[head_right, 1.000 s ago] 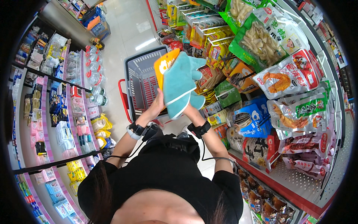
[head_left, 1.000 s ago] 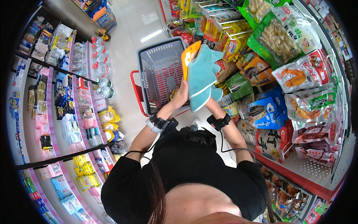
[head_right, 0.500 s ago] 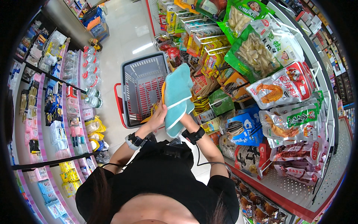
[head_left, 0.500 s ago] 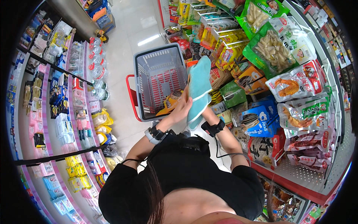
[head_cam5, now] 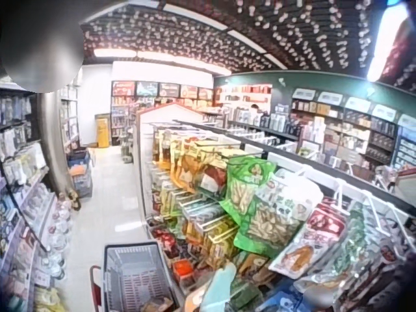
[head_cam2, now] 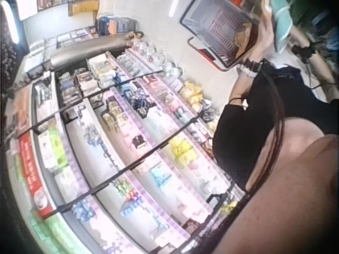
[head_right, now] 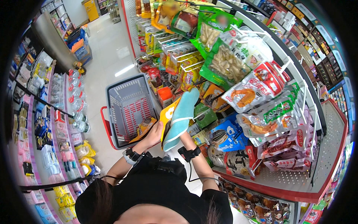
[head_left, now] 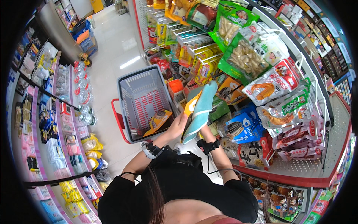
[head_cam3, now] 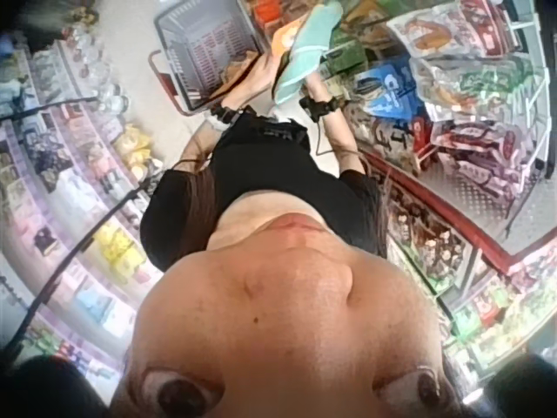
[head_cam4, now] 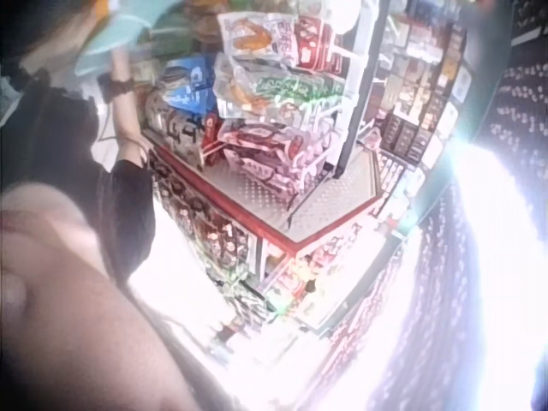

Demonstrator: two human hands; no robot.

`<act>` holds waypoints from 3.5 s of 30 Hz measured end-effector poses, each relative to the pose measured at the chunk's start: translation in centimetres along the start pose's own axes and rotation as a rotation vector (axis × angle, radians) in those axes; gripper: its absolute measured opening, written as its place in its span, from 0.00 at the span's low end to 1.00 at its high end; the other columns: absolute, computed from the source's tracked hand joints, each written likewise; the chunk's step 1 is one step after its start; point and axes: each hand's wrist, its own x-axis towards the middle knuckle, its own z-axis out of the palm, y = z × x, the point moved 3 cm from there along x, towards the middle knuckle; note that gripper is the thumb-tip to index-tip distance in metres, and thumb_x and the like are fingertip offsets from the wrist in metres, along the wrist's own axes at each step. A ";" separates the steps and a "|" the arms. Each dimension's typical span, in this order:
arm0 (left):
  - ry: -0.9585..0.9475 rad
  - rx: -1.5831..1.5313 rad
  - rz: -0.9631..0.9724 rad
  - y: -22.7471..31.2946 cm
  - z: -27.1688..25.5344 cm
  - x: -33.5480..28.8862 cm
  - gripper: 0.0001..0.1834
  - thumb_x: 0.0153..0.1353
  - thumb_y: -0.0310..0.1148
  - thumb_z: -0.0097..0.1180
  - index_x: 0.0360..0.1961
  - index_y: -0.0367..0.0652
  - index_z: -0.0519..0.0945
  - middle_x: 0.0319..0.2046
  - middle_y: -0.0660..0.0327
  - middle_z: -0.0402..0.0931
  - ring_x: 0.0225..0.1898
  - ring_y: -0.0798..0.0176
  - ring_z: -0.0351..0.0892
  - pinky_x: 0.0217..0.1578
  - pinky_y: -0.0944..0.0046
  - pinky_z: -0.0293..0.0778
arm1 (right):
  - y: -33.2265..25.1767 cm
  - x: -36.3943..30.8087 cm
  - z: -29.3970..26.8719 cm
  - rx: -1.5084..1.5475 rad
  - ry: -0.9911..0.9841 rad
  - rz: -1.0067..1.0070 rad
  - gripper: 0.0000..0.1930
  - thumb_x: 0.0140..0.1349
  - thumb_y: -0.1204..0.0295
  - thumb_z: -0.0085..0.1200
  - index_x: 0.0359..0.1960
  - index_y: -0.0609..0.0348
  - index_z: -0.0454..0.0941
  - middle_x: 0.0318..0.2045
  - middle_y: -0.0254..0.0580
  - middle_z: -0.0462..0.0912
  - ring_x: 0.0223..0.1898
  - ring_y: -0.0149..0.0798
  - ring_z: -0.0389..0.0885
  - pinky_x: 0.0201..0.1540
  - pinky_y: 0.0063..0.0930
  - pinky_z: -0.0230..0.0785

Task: The person wipes multiple snack bags with a blue cloth one at a time and places them into a grey basket while standing in a store aisle.

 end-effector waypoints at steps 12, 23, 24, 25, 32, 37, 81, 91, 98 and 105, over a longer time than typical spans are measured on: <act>-0.061 -0.040 -0.007 0.9 3.5 2.7 0.27 0.68 0.48 0.30 0.51 0.34 0.65 0.45 0.55 0.68 0.45 0.65 0.66 0.47 0.66 0.60 | -4.1 -1.5 -4.5 -0.346 0.070 0.042 0.23 0.62 0.65 0.47 0.57 0.61 0.63 0.56 0.50 0.65 0.57 0.47 0.63 0.60 0.37 0.53; 0.103 0.197 0.272 0.8 -3.0 7.0 0.15 0.65 0.35 0.43 0.40 0.31 0.72 0.33 0.60 0.77 0.36 0.72 0.72 0.38 0.69 0.68 | -2.7 -5.9 -9.7 -0.297 0.229 0.197 0.23 0.61 0.65 0.47 0.56 0.61 0.63 0.55 0.50 0.65 0.57 0.47 0.63 0.60 0.37 0.53; 0.076 0.152 0.284 1.4 -2.7 7.3 0.15 0.65 0.35 0.43 0.39 0.31 0.72 0.33 0.61 0.77 0.35 0.72 0.72 0.38 0.70 0.68 | -2.7 -6.3 -10.1 -0.302 0.249 0.204 0.23 0.61 0.65 0.47 0.56 0.61 0.63 0.55 0.50 0.65 0.57 0.47 0.63 0.59 0.37 0.53; 0.047 0.106 0.294 2.0 -2.3 7.6 0.15 0.65 0.35 0.44 0.39 0.31 0.72 0.32 0.61 0.76 0.35 0.73 0.72 0.37 0.70 0.69 | -2.7 -6.8 -10.3 -0.308 0.265 0.210 0.23 0.61 0.65 0.47 0.56 0.61 0.63 0.55 0.50 0.65 0.57 0.47 0.63 0.59 0.37 0.53; -0.126 0.220 0.283 2.8 -0.4 10.2 0.14 0.63 0.34 0.47 0.38 0.29 0.73 0.31 0.58 0.77 0.33 0.73 0.72 0.35 0.70 0.68 | -3.0 -8.7 -11.5 -0.335 0.385 0.214 0.23 0.61 0.65 0.47 0.56 0.61 0.63 0.55 0.50 0.66 0.57 0.47 0.63 0.59 0.36 0.53; -0.161 0.042 0.272 1.8 1.9 12.0 0.14 0.64 0.35 0.46 0.39 0.31 0.73 0.34 0.61 0.76 0.36 0.73 0.71 0.39 0.72 0.67 | -3.4 -11.5 -12.8 -0.363 0.462 0.243 0.23 0.61 0.65 0.47 0.56 0.61 0.64 0.55 0.50 0.66 0.57 0.47 0.63 0.59 0.36 0.54; -0.096 0.151 0.136 -6.5 5.6 21.9 0.17 0.66 0.38 0.42 0.42 0.33 0.71 0.38 0.62 0.74 0.39 0.73 0.69 0.41 0.72 0.64 | -0.5 -6.0 -14.3 -0.515 0.554 0.243 0.22 0.62 0.63 0.45 0.55 0.62 0.65 0.55 0.50 0.66 0.57 0.48 0.63 0.60 0.38 0.52; 0.222 0.363 0.241 -7.8 8.2 25.6 0.16 0.60 0.40 0.46 0.39 0.38 0.75 0.34 0.44 0.75 0.39 0.41 0.73 0.36 0.54 0.69 | -0.5 -9.2 -11.4 -0.594 0.546 0.115 0.18 0.54 0.65 0.48 0.45 0.60 0.68 0.46 0.48 0.69 0.48 0.48 0.65 0.51 0.39 0.55; -0.127 0.134 -0.173 -11.8 6.8 22.6 0.23 0.60 0.41 0.50 0.51 0.35 0.66 0.44 0.54 0.72 0.46 0.59 0.72 0.43 0.62 0.68 | -2.6 -8.9 -8.5 -0.650 0.341 0.025 0.16 0.50 0.66 0.49 0.39 0.58 0.70 0.40 0.47 0.69 0.42 0.48 0.66 0.46 0.38 0.55; -0.153 -0.225 -0.292 -8.0 -9.5 8.0 0.18 0.63 0.42 0.45 0.48 0.41 0.70 0.42 0.58 0.74 0.45 0.65 0.74 0.46 0.67 0.70 | -5.3 -1.6 -1.9 -0.778 -0.127 -0.260 0.13 0.45 0.67 0.50 0.34 0.57 0.71 0.35 0.45 0.70 0.37 0.48 0.67 0.40 0.38 0.56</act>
